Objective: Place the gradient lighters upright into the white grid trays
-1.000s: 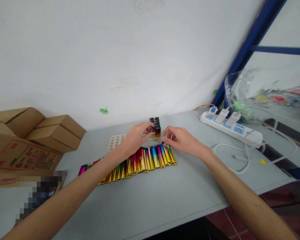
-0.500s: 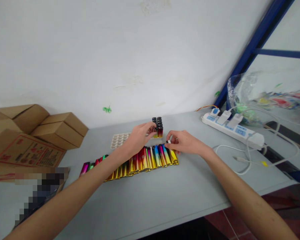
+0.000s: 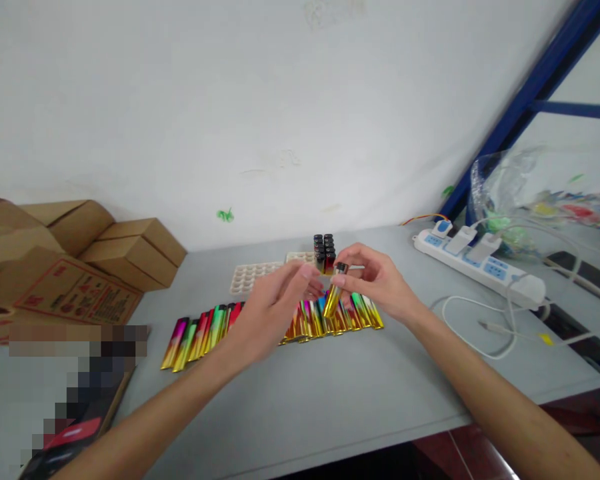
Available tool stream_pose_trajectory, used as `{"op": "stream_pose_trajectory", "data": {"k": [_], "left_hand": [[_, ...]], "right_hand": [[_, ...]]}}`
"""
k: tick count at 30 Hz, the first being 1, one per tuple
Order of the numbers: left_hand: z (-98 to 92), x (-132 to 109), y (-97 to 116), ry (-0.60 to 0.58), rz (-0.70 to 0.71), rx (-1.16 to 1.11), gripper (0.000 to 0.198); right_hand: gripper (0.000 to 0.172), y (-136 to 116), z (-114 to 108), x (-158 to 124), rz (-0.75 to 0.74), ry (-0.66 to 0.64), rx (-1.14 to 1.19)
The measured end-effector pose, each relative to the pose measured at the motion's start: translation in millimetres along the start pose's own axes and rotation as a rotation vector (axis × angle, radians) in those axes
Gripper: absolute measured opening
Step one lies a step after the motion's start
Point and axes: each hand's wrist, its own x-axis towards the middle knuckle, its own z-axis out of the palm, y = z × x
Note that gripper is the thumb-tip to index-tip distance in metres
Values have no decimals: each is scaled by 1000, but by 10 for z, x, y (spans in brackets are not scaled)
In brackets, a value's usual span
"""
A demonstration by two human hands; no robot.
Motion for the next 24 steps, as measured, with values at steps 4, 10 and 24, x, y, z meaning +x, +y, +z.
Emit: {"op": "stream_pose_trajectory", "data": {"k": [4,10,24], "left_hand": [[192,-198,-32,-134,-209,-449,40],[244,-235,-102,-92,-264,-416,42],[-24,-259,-190,-49,-368,-547,58]], "right_hand": [[37,84,176,-81,-153,112,-169],[37,77,271,-151,-430,-15,-446],[22,92,35,-74,-254,95,-384]]}}
